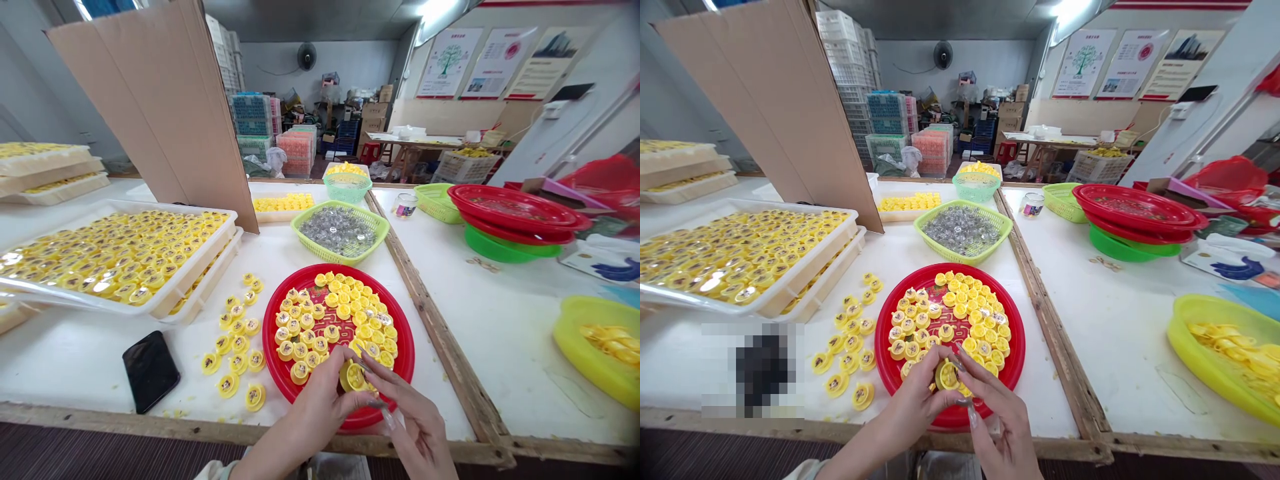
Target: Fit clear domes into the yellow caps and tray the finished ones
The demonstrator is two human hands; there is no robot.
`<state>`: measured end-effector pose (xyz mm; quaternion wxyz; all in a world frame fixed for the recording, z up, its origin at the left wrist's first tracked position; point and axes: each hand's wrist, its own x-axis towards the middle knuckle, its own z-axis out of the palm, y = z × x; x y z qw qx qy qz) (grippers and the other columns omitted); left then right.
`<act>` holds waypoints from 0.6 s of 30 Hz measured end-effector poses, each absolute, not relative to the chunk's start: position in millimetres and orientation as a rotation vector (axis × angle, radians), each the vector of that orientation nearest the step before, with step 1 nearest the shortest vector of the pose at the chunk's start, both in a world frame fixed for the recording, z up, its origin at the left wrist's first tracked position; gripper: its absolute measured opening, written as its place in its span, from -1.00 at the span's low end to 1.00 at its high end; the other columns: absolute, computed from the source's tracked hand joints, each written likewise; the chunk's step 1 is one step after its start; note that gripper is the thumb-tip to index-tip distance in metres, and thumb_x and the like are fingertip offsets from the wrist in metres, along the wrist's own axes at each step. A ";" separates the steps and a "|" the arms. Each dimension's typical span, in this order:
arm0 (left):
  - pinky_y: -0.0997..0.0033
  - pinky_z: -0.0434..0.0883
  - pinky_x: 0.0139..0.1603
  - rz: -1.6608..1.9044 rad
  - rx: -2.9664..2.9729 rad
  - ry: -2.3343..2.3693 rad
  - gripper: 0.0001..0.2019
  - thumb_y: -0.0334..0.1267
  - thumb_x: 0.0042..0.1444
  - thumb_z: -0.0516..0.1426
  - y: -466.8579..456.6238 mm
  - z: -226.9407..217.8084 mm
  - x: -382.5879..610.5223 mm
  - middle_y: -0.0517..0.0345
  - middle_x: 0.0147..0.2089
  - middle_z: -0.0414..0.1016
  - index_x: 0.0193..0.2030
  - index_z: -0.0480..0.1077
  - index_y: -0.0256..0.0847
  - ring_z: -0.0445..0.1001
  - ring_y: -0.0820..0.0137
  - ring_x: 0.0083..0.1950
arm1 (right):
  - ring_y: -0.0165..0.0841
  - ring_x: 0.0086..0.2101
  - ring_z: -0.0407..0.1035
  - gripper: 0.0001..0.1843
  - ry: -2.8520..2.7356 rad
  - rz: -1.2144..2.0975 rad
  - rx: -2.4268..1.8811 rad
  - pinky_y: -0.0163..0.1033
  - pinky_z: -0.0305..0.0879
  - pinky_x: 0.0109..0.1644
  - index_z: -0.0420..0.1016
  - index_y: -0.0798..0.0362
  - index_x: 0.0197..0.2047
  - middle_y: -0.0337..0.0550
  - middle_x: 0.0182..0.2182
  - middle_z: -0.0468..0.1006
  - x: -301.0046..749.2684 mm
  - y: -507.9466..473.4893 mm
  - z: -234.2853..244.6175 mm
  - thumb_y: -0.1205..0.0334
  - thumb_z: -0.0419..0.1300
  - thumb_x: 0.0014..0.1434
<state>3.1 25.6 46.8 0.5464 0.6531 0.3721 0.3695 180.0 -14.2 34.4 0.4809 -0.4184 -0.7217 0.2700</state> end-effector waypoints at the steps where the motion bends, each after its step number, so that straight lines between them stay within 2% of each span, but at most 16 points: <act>1: 0.43 0.31 -0.18 0.878 1.559 0.892 -0.72 -0.09 0.18 0.21 25.7 46.2 2.5 0.18 -0.20 0.43 -0.11 0.28 -0.18 0.36 0.38 -0.22 | -0.16 0.12 0.38 -0.59 -1.745 0.673 -1.031 -0.05 0.39 0.14 0.43 -0.14 0.20 -0.04 0.16 0.47 178.1 -14.9 35.5 0.19 0.07 0.32; 4: 0.41 0.32 -0.14 0.862 1.602 0.920 -0.74 -0.17 0.18 0.21 25.8 42.2 1.9 0.14 -0.15 0.47 -0.07 0.28 -0.17 0.40 0.35 -0.17 | -0.16 0.04 0.46 -0.64 -1.681 0.656 -1.093 -0.08 0.46 0.06 0.51 -0.14 0.13 -0.04 0.09 0.54 170.2 -14.9 38.5 0.11 0.13 0.29; 9: 0.33 0.35 -0.05 0.877 1.657 0.983 -0.73 -0.39 0.18 0.13 22.5 30.9 6.8 0.06 -0.03 0.50 0.02 0.28 -0.15 0.46 0.29 -0.06 | -0.25 -0.19 0.59 -0.76 -1.548 0.406 -1.262 -0.21 0.54 -0.06 0.63 -0.09 -0.11 -0.14 -0.16 0.67 154.2 -11.4 43.4 0.28 0.31 0.13; 12: 0.30 0.36 -0.03 0.918 1.675 1.041 -0.69 -0.43 0.15 0.13 20.1 28.3 10.3 0.06 -0.01 0.51 0.04 0.29 -0.13 0.47 0.27 -0.04 | -0.28 -0.24 0.60 -0.73 -1.517 0.394 -1.313 -0.27 0.56 -0.10 0.60 -0.06 -0.08 -0.17 -0.19 0.68 149.7 -12.6 47.0 0.26 0.32 0.12; 18: 0.35 0.37 -0.15 0.955 1.670 1.076 -0.70 -0.47 0.05 0.18 20.0 29.0 12.6 0.12 -0.13 0.54 -0.07 0.34 -0.14 0.50 0.28 -0.16 | -0.27 -0.13 0.57 -0.64 -1.451 0.508 -1.339 -0.29 0.53 -0.05 0.54 -0.10 0.04 -0.20 -0.06 0.64 146.9 -19.9 41.1 0.25 0.29 0.15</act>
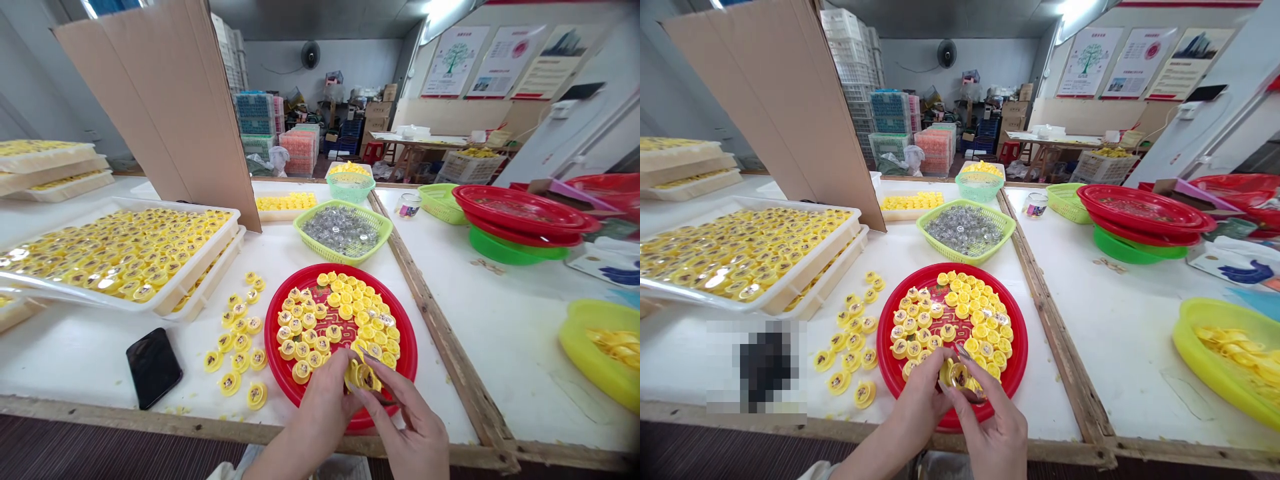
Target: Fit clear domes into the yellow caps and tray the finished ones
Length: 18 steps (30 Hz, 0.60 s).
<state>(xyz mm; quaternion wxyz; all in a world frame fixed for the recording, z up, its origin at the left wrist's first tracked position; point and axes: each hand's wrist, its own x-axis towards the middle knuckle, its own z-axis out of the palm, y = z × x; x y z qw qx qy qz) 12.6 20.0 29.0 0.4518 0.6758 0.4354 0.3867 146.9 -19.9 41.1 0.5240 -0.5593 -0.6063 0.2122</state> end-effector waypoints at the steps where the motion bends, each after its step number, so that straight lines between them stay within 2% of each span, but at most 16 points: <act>1: 0.36 0.37 -0.17 0.962 1.669 1.090 -0.70 -0.49 0.03 0.18 20.0 29.1 13.0 0.13 -0.15 0.54 -0.09 0.35 -0.15 0.50 0.28 -0.16 | -0.28 -0.15 0.58 -0.62 -1.440 0.534 -1.324 -0.29 0.54 -0.07 0.53 -0.10 0.05 -0.19 -0.05 0.64 145.9 -20.5 38.8 0.26 0.30 0.15; 6: 0.38 0.36 -0.20 0.954 1.597 1.177 -0.69 -0.55 -0.03 0.14 19.3 33.8 17.9 0.17 -0.21 0.54 -0.15 0.35 -0.15 0.48 0.32 -0.20 | -0.27 -0.23 0.60 -0.64 -1.316 0.571 -1.325 -0.27 0.57 -0.13 0.58 -0.11 0.02 -0.18 -0.08 0.65 139.3 -19.9 30.7 0.23 0.32 0.12; 11: 0.39 0.37 -0.21 0.975 1.523 1.150 -0.72 -0.51 -0.01 0.14 16.0 44.3 18.1 0.18 -0.22 0.51 -0.14 0.35 -0.16 0.44 0.36 -0.26 | -0.25 -0.13 0.57 -0.65 -1.235 0.517 -1.327 -0.28 0.51 0.00 0.58 -0.08 0.02 -0.16 -0.05 0.63 137.1 -19.8 29.5 0.21 0.32 0.13; 13: 0.37 0.38 -0.14 0.965 1.533 1.073 -0.68 -0.50 0.02 0.12 13.2 51.1 11.1 0.16 -0.16 0.50 -0.07 0.33 -0.14 0.45 0.35 -0.20 | -0.23 -0.11 0.56 -0.64 -1.245 0.515 -1.301 -0.30 0.54 -0.06 0.56 -0.05 0.05 -0.12 -0.03 0.62 138.4 -21.1 29.5 0.23 0.30 0.15; 15: 0.33 0.35 0.03 0.906 1.547 0.946 -0.57 -0.51 0.04 0.09 9.7 58.4 2.0 0.13 -0.02 0.47 0.06 0.29 -0.10 0.42 0.32 -0.03 | -0.21 -0.10 0.56 -0.63 -1.262 0.479 -1.272 -0.29 0.57 -0.13 0.53 -0.03 0.08 -0.10 -0.01 0.61 140.0 -22.9 28.9 0.27 0.27 0.18; 17: 0.29 0.29 0.15 0.842 1.525 0.812 -0.51 -0.49 0.08 0.08 6.5 63.0 -3.7 0.11 0.09 0.41 0.16 0.24 -0.06 0.35 0.28 0.10 | -0.20 -0.09 0.55 -0.59 -1.319 0.363 -1.243 -0.24 0.58 -0.11 0.48 -0.07 0.13 -0.12 0.01 0.60 141.2 -24.8 27.6 0.31 0.25 0.20; 18: 0.28 0.29 0.13 0.840 1.497 0.776 -0.55 -0.45 0.12 0.08 5.3 63.5 -3.8 0.10 0.08 0.40 0.15 0.25 -0.07 0.35 0.28 0.09 | -0.20 -0.10 0.56 -0.55 -1.367 0.284 -1.226 -0.20 0.57 -0.08 0.45 -0.10 0.16 -0.14 0.01 0.60 141.5 -25.6 26.8 0.34 0.25 0.20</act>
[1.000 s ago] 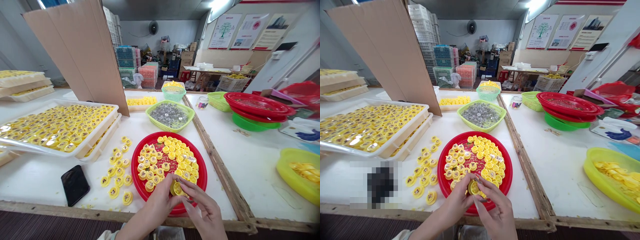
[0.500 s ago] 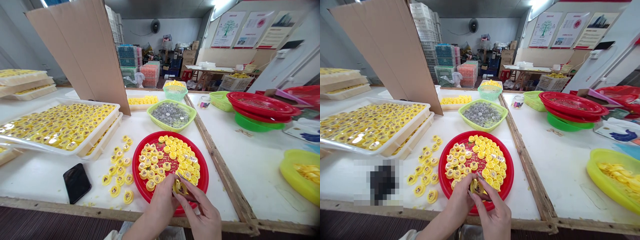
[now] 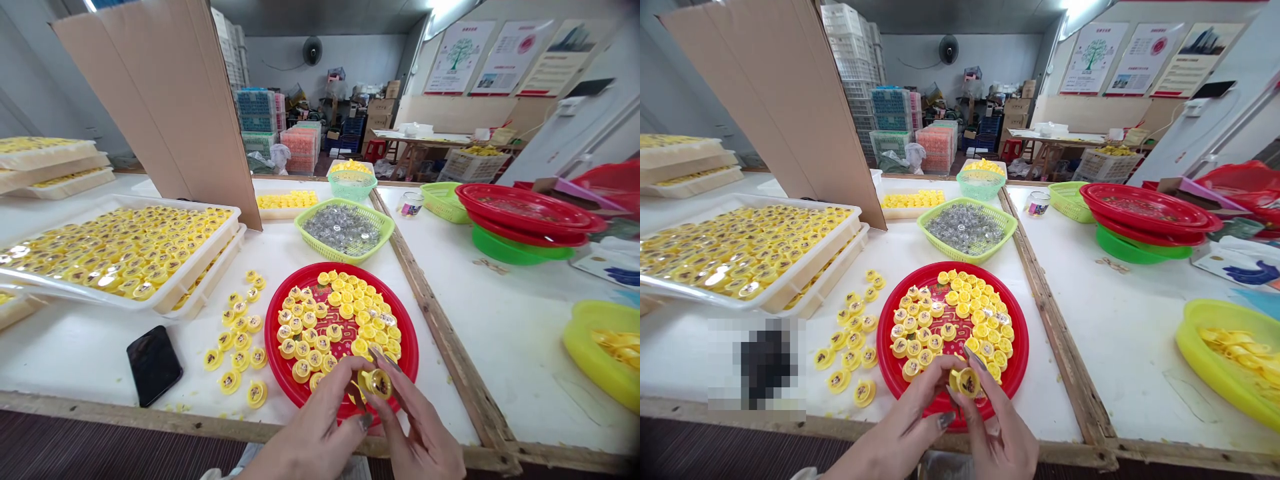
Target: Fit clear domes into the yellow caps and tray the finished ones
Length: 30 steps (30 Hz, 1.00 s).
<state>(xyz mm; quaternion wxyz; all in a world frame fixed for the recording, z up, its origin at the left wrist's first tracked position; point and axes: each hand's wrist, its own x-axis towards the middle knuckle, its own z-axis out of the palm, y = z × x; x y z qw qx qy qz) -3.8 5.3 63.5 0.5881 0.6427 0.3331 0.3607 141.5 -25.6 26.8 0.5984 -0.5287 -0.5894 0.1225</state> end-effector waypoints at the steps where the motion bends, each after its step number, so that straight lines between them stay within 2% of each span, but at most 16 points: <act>1: 0.30 0.32 0.08 0.870 1.458 0.774 -0.64 -0.38 0.16 0.09 4.4 62.6 -2.0 0.09 0.03 0.41 0.11 0.28 -0.09 0.36 0.29 0.03 | -0.19 -0.11 0.57 -0.50 -1.417 0.205 -1.218 -0.17 0.57 -0.07 0.41 -0.13 0.20 -0.16 0.00 0.60 141.5 -26.3 25.9 0.37 0.23 0.20; 3: 0.37 0.35 -0.09 0.989 1.356 0.828 -0.83 -0.24 0.22 0.11 3.7 57.1 6.1 0.11 -0.14 0.43 -0.06 0.34 -0.16 0.37 0.35 -0.15 | -0.18 -0.14 0.58 -0.41 -1.500 0.090 -1.218 -0.13 0.57 -0.07 0.31 -0.16 0.27 -0.18 0.00 0.60 141.1 -27.2 24.9 0.42 0.21 0.21; 6: 0.47 0.33 -0.26 1.147 1.141 0.830 -0.81 -0.11 0.24 0.14 4.4 46.3 19.8 0.16 -0.27 0.38 -0.22 0.35 -0.19 0.32 0.43 -0.28 | -0.16 -0.05 0.53 -0.33 -1.573 0.108 -1.191 -0.06 0.54 -0.01 0.17 -0.18 0.34 -0.15 0.07 0.54 140.5 -28.1 26.5 0.46 0.16 0.23; 9: 0.54 0.30 -0.27 1.225 0.959 0.706 -0.79 -0.07 0.21 0.18 5.0 41.2 25.3 0.22 -0.31 0.35 -0.21 0.36 -0.17 0.30 0.49 -0.30 | -0.09 0.18 0.30 -0.34 -1.585 0.309 -1.156 0.05 0.42 0.13 0.11 -0.13 0.37 -0.06 0.23 0.37 141.4 -28.2 30.7 0.39 0.13 0.26; 11: 0.56 0.30 -0.25 1.235 0.890 0.634 -0.81 -0.10 0.21 0.20 4.3 40.9 25.7 0.25 -0.31 0.36 -0.17 0.37 -0.14 0.31 0.52 -0.31 | -0.08 0.25 0.17 -0.38 -1.510 0.500 -1.133 0.04 0.39 0.16 0.07 -0.08 0.38 0.00 0.31 0.24 141.9 -27.5 32.2 0.28 0.11 0.29; 13: 0.54 0.33 -0.18 1.213 0.871 0.576 -0.82 -0.12 0.22 0.19 2.3 40.2 26.0 0.22 -0.24 0.41 -0.09 0.40 -0.09 0.36 0.52 -0.25 | -0.09 0.22 0.24 -0.41 -1.428 0.683 -1.107 -0.05 0.44 0.11 0.08 -0.06 0.37 0.04 0.30 0.26 140.8 -26.3 31.0 0.16 0.08 0.32; 15: 0.48 0.35 -0.07 1.191 0.874 0.551 -0.78 -0.11 0.23 0.18 -0.6 37.2 26.9 0.17 -0.15 0.46 -0.02 0.43 -0.06 0.41 0.46 -0.15 | -0.11 0.13 0.37 -0.50 -1.358 0.764 -1.131 -0.10 0.46 0.07 0.25 -0.04 0.29 0.05 0.20 0.41 137.3 -25.6 27.3 0.09 0.10 0.32; 18: 0.39 0.35 0.04 1.193 0.871 0.562 -0.74 -0.07 0.22 0.18 -6.7 28.0 29.5 0.10 -0.06 0.48 0.01 0.46 -0.05 0.42 0.37 -0.04 | -0.11 0.05 0.45 -0.62 -1.256 0.728 -1.225 -0.09 0.45 0.08 0.47 -0.01 0.10 0.03 0.06 0.55 128.9 -27.4 20.7 0.04 0.13 0.29; 22: 0.31 0.34 0.08 1.197 0.823 0.646 -0.66 0.01 0.20 0.17 -20.4 10.8 36.2 0.06 -0.01 0.48 0.04 0.46 -0.06 0.43 0.30 -0.01 | -0.14 -0.03 0.50 -0.66 -1.148 0.672 -1.234 -0.10 0.48 0.03 0.50 -0.03 0.04 0.01 -0.01 0.59 117.4 -35.8 10.0 0.02 0.08 0.32; 27: 0.28 0.35 0.08 1.157 0.770 0.732 -0.62 0.09 0.20 0.13 -33.2 -6.0 40.3 0.03 -0.02 0.49 0.02 0.41 -0.09 0.46 0.27 -0.01 | -0.15 -0.12 0.54 -0.71 -1.070 0.621 -1.296 -0.13 0.51 -0.05 0.53 -0.03 -0.01 -0.03 -0.11 0.63 113.6 -46.3 -16.3 0.06 0.11 0.31; 30: 0.27 0.40 0.01 1.059 0.967 0.739 -0.58 0.06 0.26 0.08 -13.0 -0.4 31.6 -0.01 0.01 0.48 0.17 0.26 -0.08 0.48 0.28 -0.04 | -0.16 -0.04 0.51 -0.69 -1.160 0.683 -1.289 -0.16 0.50 -0.02 0.47 -0.03 0.07 -0.02 0.00 0.59 129.8 -42.5 -25.2 0.10 0.11 0.31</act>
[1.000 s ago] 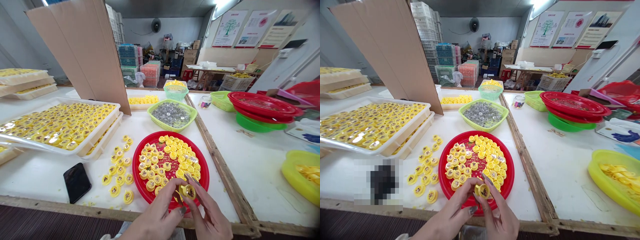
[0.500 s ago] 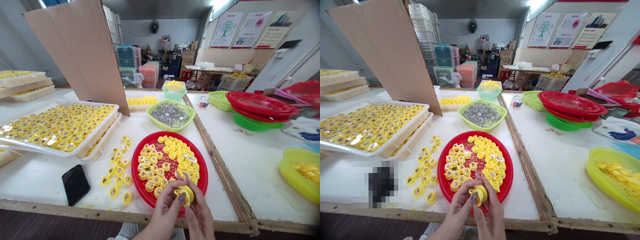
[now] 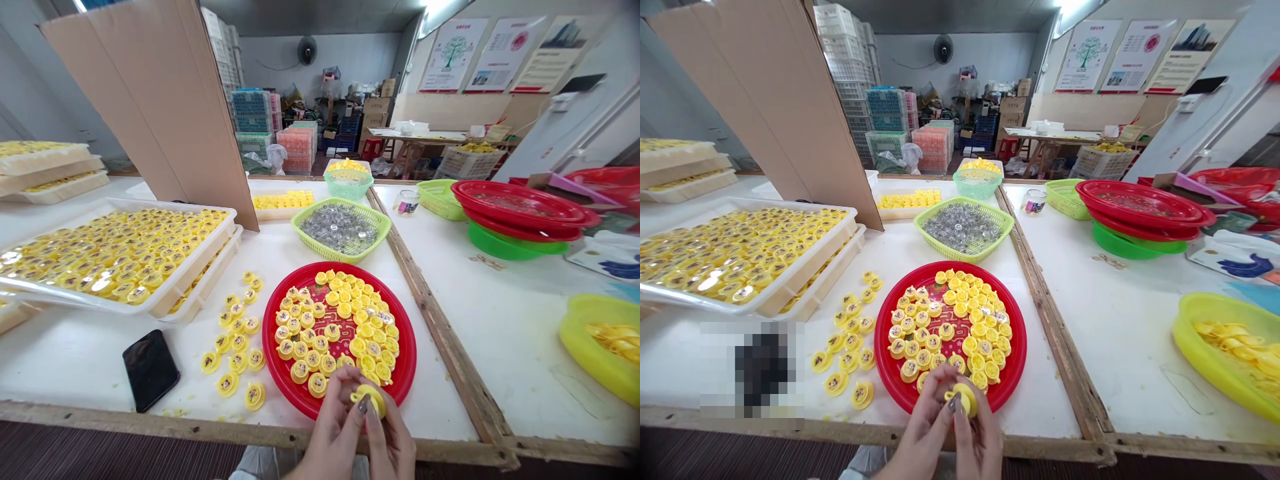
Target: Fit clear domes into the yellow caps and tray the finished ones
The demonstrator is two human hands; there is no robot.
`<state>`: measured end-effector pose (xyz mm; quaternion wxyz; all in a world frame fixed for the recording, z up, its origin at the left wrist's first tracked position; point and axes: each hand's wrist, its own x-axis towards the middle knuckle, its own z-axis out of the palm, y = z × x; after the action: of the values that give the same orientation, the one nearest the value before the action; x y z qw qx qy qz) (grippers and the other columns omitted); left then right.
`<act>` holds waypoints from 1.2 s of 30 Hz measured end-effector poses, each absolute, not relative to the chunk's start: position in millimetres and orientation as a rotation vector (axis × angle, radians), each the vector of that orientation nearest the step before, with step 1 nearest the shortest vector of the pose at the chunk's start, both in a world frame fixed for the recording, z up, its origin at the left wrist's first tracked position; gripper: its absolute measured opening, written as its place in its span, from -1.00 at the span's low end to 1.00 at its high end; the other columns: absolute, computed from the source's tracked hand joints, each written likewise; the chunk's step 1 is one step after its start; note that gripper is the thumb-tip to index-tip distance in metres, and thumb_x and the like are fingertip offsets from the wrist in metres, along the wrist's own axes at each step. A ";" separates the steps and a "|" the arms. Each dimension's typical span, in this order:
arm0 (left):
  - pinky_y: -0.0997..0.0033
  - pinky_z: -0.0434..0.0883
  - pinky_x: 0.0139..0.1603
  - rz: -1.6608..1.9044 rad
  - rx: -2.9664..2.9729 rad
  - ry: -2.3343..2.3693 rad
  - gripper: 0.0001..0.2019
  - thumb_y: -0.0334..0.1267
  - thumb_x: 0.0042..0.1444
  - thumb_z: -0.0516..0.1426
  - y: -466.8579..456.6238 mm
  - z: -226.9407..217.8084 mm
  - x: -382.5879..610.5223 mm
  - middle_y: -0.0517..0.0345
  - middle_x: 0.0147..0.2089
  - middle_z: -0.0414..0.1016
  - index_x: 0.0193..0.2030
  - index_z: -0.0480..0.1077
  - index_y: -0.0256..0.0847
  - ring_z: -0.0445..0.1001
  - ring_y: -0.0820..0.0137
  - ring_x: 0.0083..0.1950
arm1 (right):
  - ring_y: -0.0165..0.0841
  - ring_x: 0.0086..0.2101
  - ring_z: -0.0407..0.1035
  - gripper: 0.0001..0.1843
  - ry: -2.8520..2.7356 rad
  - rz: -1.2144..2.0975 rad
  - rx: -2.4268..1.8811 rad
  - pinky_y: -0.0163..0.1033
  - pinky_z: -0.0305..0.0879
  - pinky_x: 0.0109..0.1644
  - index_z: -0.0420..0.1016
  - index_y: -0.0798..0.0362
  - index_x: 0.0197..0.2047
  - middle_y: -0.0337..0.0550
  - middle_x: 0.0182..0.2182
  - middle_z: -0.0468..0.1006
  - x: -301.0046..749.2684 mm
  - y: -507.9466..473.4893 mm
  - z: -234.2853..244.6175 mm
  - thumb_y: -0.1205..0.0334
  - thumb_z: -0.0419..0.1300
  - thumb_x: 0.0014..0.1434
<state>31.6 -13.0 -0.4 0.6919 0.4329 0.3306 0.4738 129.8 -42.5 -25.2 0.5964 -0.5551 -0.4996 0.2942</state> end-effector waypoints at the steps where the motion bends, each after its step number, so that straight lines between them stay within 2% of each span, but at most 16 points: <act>1: 0.27 0.42 0.00 1.020 1.114 0.763 -0.57 0.02 0.28 0.06 0.4 4.0 27.6 -0.02 0.02 0.48 0.21 0.20 -0.08 0.49 0.29 -0.04 | -0.15 0.03 0.46 -0.63 -1.225 0.695 -1.262 -0.14 0.48 0.02 0.41 -0.03 0.15 0.01 0.08 0.53 139.3 -39.0 -25.3 0.11 0.12 0.31; 4: 0.27 0.38 0.07 0.817 1.846 1.079 -0.70 -0.15 0.35 -0.03 51.7 15.8 17.7 -0.01 0.04 0.47 0.14 0.30 -0.14 0.45 0.31 0.04 | -0.13 0.16 0.32 -0.44 -1.325 0.569 -1.291 -0.03 0.40 0.12 0.16 -0.01 0.31 0.08 0.18 0.41 175.5 -25.3 -20.1 0.13 0.15 0.28; 7: 0.08 0.25 0.19 0.729 2.036 1.172 -0.78 -0.24 0.30 0.05 95.3 16.0 15.6 0.00 0.03 0.45 0.03 0.41 -0.15 0.40 0.23 0.08 | -0.13 0.09 0.37 -0.57 -1.434 0.325 -1.474 0.07 0.35 0.15 0.30 0.00 0.18 0.05 0.07 0.47 209.1 -14.3 -14.5 0.16 0.15 0.26; 9: -0.07 0.17 0.20 0.665 2.120 1.232 -0.81 -0.27 0.29 0.06 110.1 10.5 17.1 0.01 -0.03 0.48 -0.03 0.44 -0.16 0.36 0.15 0.08 | -0.13 0.06 0.39 -0.67 -1.628 0.224 -1.521 0.06 0.37 0.13 0.40 -0.02 0.09 0.00 0.02 0.50 221.9 -12.2 -13.3 0.16 0.14 0.26; 11: -0.13 0.14 0.18 0.613 2.198 1.289 -0.83 -0.28 0.29 0.06 115.0 4.3 18.2 0.01 -0.07 0.51 -0.05 0.43 -0.18 0.32 0.10 0.10 | -0.12 0.07 0.38 -0.68 -1.826 0.176 -1.508 0.03 0.41 0.09 0.43 -0.05 0.07 -0.05 0.00 0.53 225.4 -13.5 -14.0 0.17 0.15 0.25; 17: -0.04 0.14 0.16 0.510 2.402 1.303 -0.86 -0.27 0.29 0.06 120.5 -5.7 17.6 0.04 -0.12 0.55 -0.14 0.44 -0.18 0.29 0.11 0.09 | -0.01 0.08 0.33 -0.67 -2.059 0.022 -1.557 0.16 0.34 0.12 0.50 -0.09 -0.08 -0.05 0.02 0.50 213.5 -11.3 -24.1 -0.03 0.28 0.12; 20: 0.00 0.18 0.13 0.482 2.466 1.301 -0.84 -0.29 0.30 0.04 126.4 -6.2 19.8 0.03 -0.16 0.54 -0.18 0.46 -0.18 0.31 0.12 0.07 | 0.02 0.07 0.31 -0.74 -2.087 0.053 -1.595 0.20 0.33 0.10 0.50 -0.09 -0.19 -0.01 0.04 0.48 212.2 -2.2 -27.9 -0.01 0.30 0.09; 25: -0.06 0.15 0.19 0.534 2.494 1.356 -0.77 -0.36 0.29 0.00 104.1 7.9 13.3 -0.13 0.15 0.35 0.02 0.39 -0.22 0.23 0.08 0.19 | 0.02 0.13 0.25 -0.85 -2.098 0.147 -1.597 0.22 0.29 0.13 0.48 -0.08 -0.35 -0.07 0.07 0.46 212.5 3.0 -23.3 0.05 0.26 0.15; 27: -0.02 0.18 0.21 0.540 2.499 1.311 -0.79 -0.25 0.25 0.09 81.8 13.7 5.6 -0.07 0.16 0.34 0.01 0.39 -0.17 0.23 0.10 0.20 | -0.02 0.12 0.27 -0.83 -2.047 0.183 -1.571 0.20 0.30 0.13 0.48 -0.09 -0.37 -0.10 0.04 0.49 213.2 0.2 -19.0 0.03 0.22 0.18; 29: -0.04 0.21 0.21 0.511 2.483 1.244 -0.72 -0.12 0.13 0.22 58.7 14.6 -0.4 -0.04 0.17 0.33 -0.05 0.41 -0.14 0.25 0.07 0.20 | -0.06 0.06 0.34 -0.79 -1.965 0.231 -1.538 0.15 0.35 0.10 0.49 -0.09 -0.38 -0.10 -0.04 0.54 214.9 -3.7 -14.7 0.00 0.20 0.20; 31: -0.14 0.21 0.22 0.437 2.475 1.245 -0.67 -0.12 0.06 0.28 41.2 9.9 -1.2 -0.09 0.20 0.31 -0.05 0.42 -0.13 0.23 -0.01 0.24 | -0.13 -0.06 0.43 -0.77 -1.837 0.298 -1.517 0.02 0.42 0.02 0.50 -0.08 -0.36 -0.10 -0.16 0.59 217.2 -7.5 -11.0 -0.01 0.19 0.22; 34: -0.21 0.19 0.24 0.370 2.489 1.245 -0.61 -0.15 0.04 0.31 32.3 -2.3 6.1 -0.15 0.28 0.25 0.01 0.43 -0.12 0.18 -0.09 0.29 | -0.29 -0.39 0.49 -0.76 -1.602 0.383 -1.546 -0.24 0.49 -0.28 0.52 -0.04 -0.32 -0.17 -0.38 0.61 219.6 -12.4 -7.4 -0.02 0.21 0.21; 36: -0.20 0.17 0.26 0.343 2.506 1.235 -0.68 -0.19 0.07 0.29 35.8 -8.7 11.0 -0.15 0.31 0.23 -0.02 0.47 -0.12 0.17 -0.09 0.31 | -0.36 -0.54 0.43 -0.74 -1.501 0.422 -1.567 -0.33 0.43 -0.43 0.55 -0.01 -0.30 -0.21 -0.46 0.60 220.1 -15.3 -6.1 -0.02 0.22 0.21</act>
<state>11.0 35.8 -8.7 0.1628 0.8784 0.4330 0.1203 220.1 -15.3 -6.1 0.4491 -0.6335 -0.6066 0.1706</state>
